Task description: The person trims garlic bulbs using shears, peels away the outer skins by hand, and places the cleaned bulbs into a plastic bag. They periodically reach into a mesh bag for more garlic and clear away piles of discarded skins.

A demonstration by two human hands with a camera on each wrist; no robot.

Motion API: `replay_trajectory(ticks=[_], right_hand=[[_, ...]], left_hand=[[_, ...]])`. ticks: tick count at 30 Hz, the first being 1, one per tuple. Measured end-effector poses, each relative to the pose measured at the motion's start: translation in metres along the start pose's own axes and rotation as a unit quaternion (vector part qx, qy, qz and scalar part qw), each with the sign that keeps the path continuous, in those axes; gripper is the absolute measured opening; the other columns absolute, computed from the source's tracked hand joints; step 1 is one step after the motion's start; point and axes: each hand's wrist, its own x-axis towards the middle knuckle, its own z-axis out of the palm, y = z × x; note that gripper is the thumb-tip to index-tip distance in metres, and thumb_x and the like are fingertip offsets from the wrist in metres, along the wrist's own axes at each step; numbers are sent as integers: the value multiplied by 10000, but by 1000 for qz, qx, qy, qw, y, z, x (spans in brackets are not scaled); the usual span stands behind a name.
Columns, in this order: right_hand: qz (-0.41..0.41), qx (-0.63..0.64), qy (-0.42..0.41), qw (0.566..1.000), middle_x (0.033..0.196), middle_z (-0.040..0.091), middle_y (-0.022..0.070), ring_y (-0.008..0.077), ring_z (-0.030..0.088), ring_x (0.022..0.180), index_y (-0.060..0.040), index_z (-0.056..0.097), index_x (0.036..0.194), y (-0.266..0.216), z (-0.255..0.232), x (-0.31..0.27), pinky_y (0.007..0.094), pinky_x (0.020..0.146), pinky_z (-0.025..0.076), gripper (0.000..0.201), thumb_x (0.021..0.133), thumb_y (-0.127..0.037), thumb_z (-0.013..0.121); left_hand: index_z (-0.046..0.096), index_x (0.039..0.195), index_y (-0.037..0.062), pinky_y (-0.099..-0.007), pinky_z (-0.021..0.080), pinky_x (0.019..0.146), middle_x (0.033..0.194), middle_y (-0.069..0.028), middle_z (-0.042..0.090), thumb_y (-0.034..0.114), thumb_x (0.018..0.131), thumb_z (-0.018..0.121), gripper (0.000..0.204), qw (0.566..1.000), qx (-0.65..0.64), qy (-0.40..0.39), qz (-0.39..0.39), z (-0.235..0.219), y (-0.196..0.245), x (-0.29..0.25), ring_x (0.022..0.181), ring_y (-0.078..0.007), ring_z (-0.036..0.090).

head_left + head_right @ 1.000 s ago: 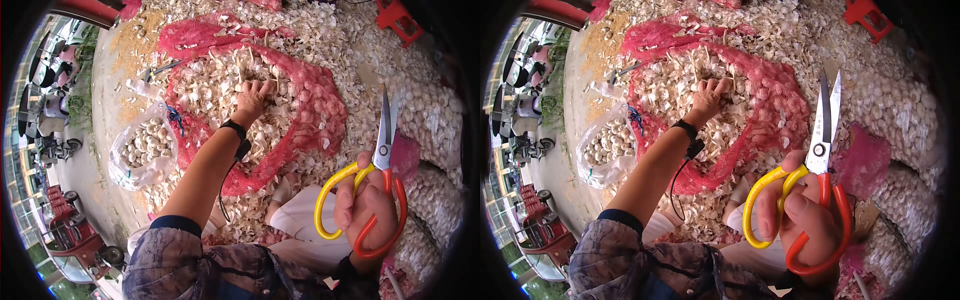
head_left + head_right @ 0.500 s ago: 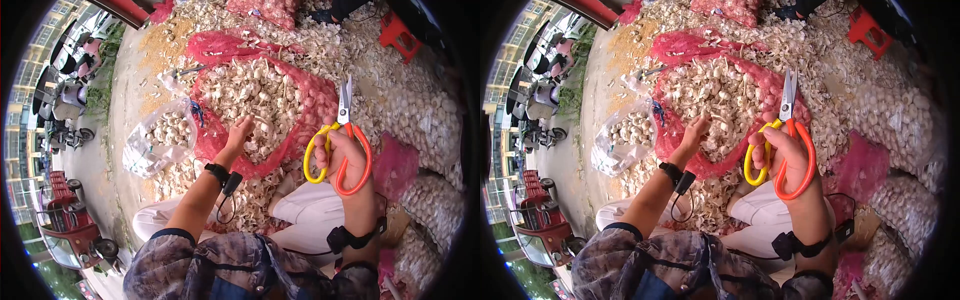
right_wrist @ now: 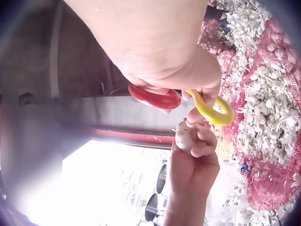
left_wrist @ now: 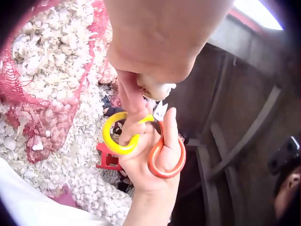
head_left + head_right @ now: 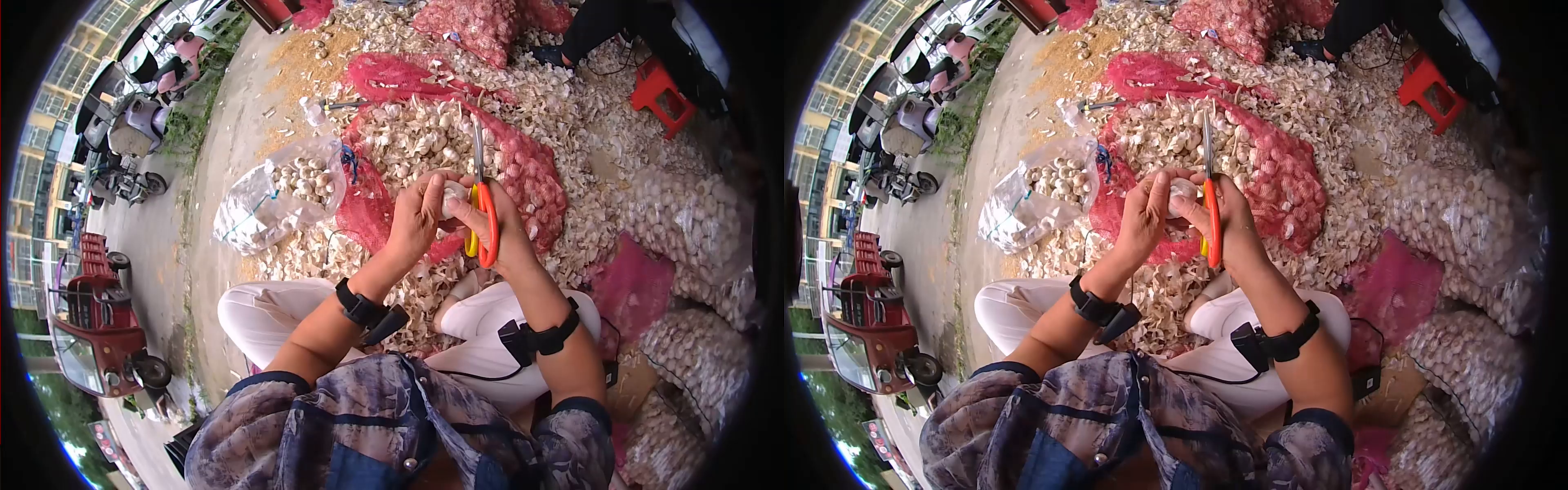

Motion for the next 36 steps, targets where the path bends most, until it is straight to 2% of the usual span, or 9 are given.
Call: replay_trajectory(ticks=[4,8,12,23,26,28,29,31,36], right_hand=[[-31,54,-31,998,962,601,49,102,602,800,-21,505,1129,3,6,-4,232,600,502,442,806,-200,749],[-13,72,-11,997,925,609,49,107,621,736,-26,524,1110,-9,4,-9,231,583,507,378,840,-229,693],[-42,15,12,999,867,613,35,99,619,669,-44,531,1098,-15,-1,-12,219,566,506,307,877,-224,645],[-62,-42,-16,997,774,598,16,81,572,599,-52,529,1083,-18,-4,-18,196,494,457,283,901,-246,624],[-49,-41,-24,998,811,595,35,92,589,630,-38,525,1073,-18,2,-18,211,497,482,306,892,-259,634],[-101,-26,-40,994,869,593,58,105,608,685,-16,518,1066,-22,7,-20,234,529,523,326,886,-260,637],[-101,-27,-41,994,869,593,58,105,608,685,-16,518,1066,-22,7,-19,234,529,523,326,886,-260,637],[-141,-15,-47,989,915,590,73,125,621,730,0,509,1070,-22,6,-17,269,565,556,338,887,-256,629],[-65,95,-37,993,922,591,69,134,615,755,-6,505,1089,-10,5,-8,278,645,542,331,882,-227,640]], left_hand=[[601,1110,-25,-283,556,650,892,-102,712,299,1009,447,373,978,193,39,72,-4,13,-9,783,-151,684],[642,1079,4,-239,527,726,1048,-76,649,154,956,570,207,987,119,6,110,-1,21,-17,865,-126,634],[682,1014,31,-215,502,638,918,-40,620,28,871,652,147,903,334,66,261,-6,33,-19,756,-99,613],[690,955,14,-271,546,640,911,-92,657,-11,803,653,158,864,407,-46,293,-10,61,-22,785,-166,670],[669,894,-10,-263,528,606,851,-76,661,13,815,660,82,882,373,5,287,-12,50,-19,766,-143,655],[634,806,-11,-247,496,606,792,-54,656,51,829,669,74,949,279,87,120,-14,42,-17,724,-109,622],[634,806,-11,-247,496,606,792,-54,656,51,829,669,74,949,278,87,121,-15,40,-16,724,-109,622],[610,763,17,-226,464,628,765,-33,647,75,843,663,112,997,20,63,42,-18,38,-13,691,-80,585],[623,778,12,-228,473,652,779,-36,651,78,856,653,107,991,-117,68,-3,-13,31,-6,689,-84,586]])
